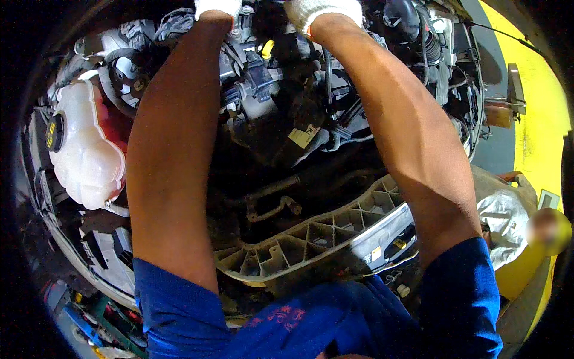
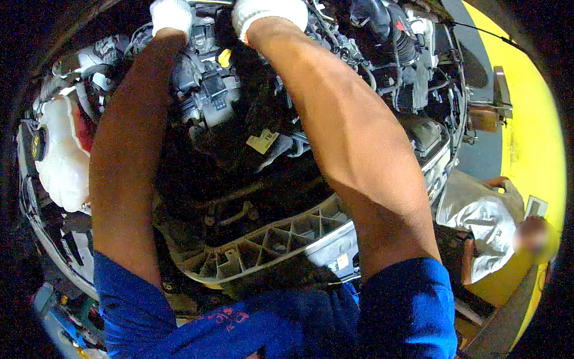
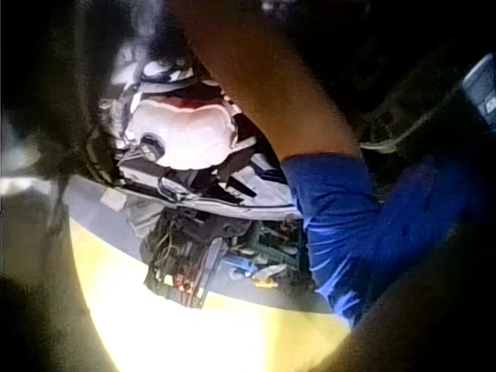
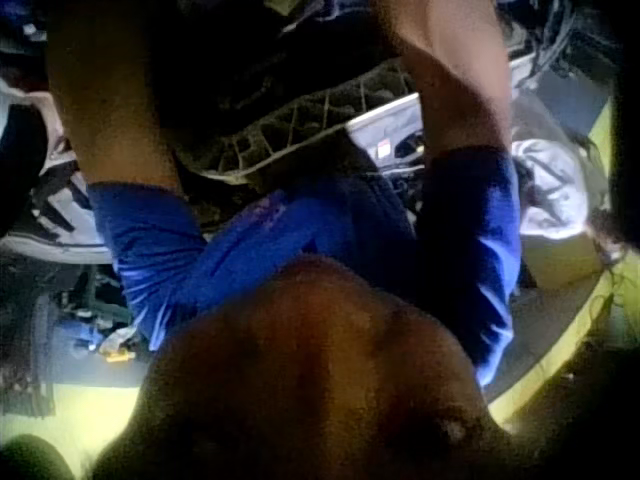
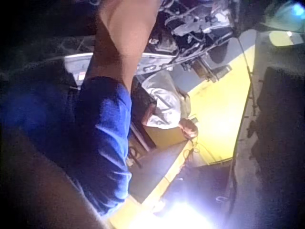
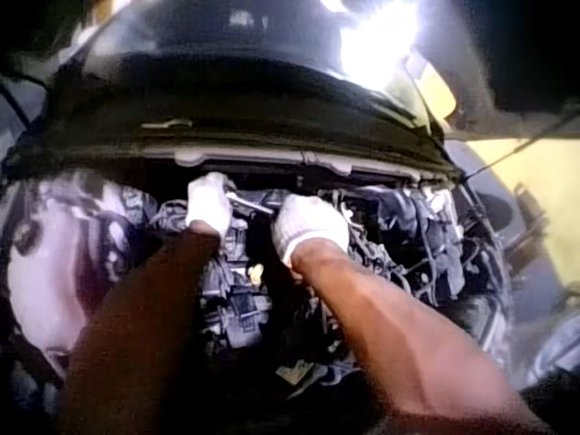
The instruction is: The person uses a ratchet to loosen bolts on an engine and then uses their hands to disconnect electrical connectors and hoses from the engine block.
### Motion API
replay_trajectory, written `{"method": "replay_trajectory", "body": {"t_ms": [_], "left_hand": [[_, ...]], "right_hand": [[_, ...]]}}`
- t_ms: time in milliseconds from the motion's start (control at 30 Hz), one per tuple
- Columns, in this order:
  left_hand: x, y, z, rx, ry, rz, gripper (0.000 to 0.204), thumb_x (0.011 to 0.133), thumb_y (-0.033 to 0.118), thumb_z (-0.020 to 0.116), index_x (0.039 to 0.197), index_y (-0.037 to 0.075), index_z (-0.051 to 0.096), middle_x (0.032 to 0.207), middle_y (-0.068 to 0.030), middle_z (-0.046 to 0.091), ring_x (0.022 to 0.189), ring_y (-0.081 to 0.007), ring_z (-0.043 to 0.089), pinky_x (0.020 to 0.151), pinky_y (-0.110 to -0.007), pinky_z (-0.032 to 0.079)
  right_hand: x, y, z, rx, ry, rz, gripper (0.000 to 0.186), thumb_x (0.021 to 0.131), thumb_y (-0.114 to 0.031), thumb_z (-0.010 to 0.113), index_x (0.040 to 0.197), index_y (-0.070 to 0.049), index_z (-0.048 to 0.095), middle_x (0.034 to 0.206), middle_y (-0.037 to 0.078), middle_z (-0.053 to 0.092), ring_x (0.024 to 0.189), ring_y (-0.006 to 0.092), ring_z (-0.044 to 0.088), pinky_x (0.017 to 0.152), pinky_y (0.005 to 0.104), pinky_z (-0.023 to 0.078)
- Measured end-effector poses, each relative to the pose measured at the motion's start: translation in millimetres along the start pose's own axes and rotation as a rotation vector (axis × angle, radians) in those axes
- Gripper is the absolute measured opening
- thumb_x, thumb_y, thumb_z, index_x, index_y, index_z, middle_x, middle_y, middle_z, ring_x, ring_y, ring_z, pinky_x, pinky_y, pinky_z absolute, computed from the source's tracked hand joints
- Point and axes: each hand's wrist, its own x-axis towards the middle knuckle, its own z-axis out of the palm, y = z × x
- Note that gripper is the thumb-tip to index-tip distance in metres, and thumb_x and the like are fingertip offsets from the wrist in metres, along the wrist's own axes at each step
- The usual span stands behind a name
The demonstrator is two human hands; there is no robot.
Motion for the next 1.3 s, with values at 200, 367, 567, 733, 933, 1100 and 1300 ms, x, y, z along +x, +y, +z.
{"method": "replay_trajectory", "body": {"t_ms": [200,367,567,733,933,1100,1300], "left_hand": [[4,-2,16,0.0,0.008,0.009,0.023,0.096,0.011,0.051,0.091,-0.003,0.07,0.078,-0.0183,0.068,0.06,-0.0323,0.068,0.047,-0.045,0.059],[28,-48,7,0.902,0.029,0.535,0.024,0.092,0.024,0.058,0.099,0.009,0.076,0.096,-0.0197,0.075,0.086,-0.0385,0.071,0.083,-0.047,0.056],[0,-22,9,0.097,0.046,0.205,0.036,0.095,0.027,0.052,0.092,-0.003,0.071,0.093,-0.0254,0.07,0.085,-0.0403,0.065,0.08,-0.047,0.05],[2,-22,-19,0.731,-0.018,0.524,0.028,0.083,0.009,0.073,0.111,0.004,0.072,0.103,-0.0216,0.073,0.098,-0.0391,0.071,0.09,-0.045,0.057],[10,-34,11,0.581,0.207,0.675,0.014,0.083,0.002,0.058,0.09,0.002,0.07,0.083,-0.0228,0.069,0.083,-0.0419,0.069,0.076,-0.05,0.056],[37,-47,-10,0.777,0.243,0.798,0.013,0.081,0.001,0.058,0.088,0.004,0.068,0.082,-0.0222,0.069,0.085,-0.0444,0.067,0.078,-0.053,0.054],[30,-30,-5,0.797,0.202,0.618,0.017,0.088,0.007,0.055,0.088,0.004,0.071,0.085,-0.0246,0.071,0.085,-0.0453,0.07,0.079,-0.052,0.056]], "right_hand": [[6,15,18,-0.07,0.115,0.05,0.031,0.092,-0.03,0.061,0.108,-0.011,0.08,0.114,0.017,0.075,0.107,0.0342,0.073,0.091,0.0442,0.058],[17,13,25,-0.112,0.066,-0.042,0.043,0.095,-0.039,0.057,0.126,-0.012,0.071,0.122,0.02,0.073,0.116,0.0338,0.07,0.101,0.0477,0.053],[81,-4,17,-0.293,0.001,-0.085,0.037,0.097,-0.028,0.054,0.128,-0.02,0.073,0.135,0.009,0.069,0.122,0.0286,0.068,0.101,0.0457,0.053],[112,6,37,-0.091,0.054,-0.227,0.043,0.097,-0.044,0.057,0.127,-0.017,0.072,0.131,0.013,0.07,0.119,0.0319,0.068,0.099,0.0435,0.055],[153,46,48,-0.345,-0.012,-0.403,0.032,0.093,-0.026,0.055,0.105,-0.009,0.08,0.114,0.018,0.075,0.108,0.0344,0.072,0.091,0.046,0.058],[143,22,43,-0.418,0.075,-0.482,0.032,0.095,-0.025,0.054,0.107,-0.011,0.08,0.117,0.016,0.074,0.111,0.034,0.071,0.092,0.0451,0.057],[122,22,35,-0.222,0.091,-0.284,0.031,0.094,-0.025,0.056,0.106,-0.01,0.079,0.114,0.018,0.075,0.11,0.0361,0.071,0.09,0.047,0.058]]}}
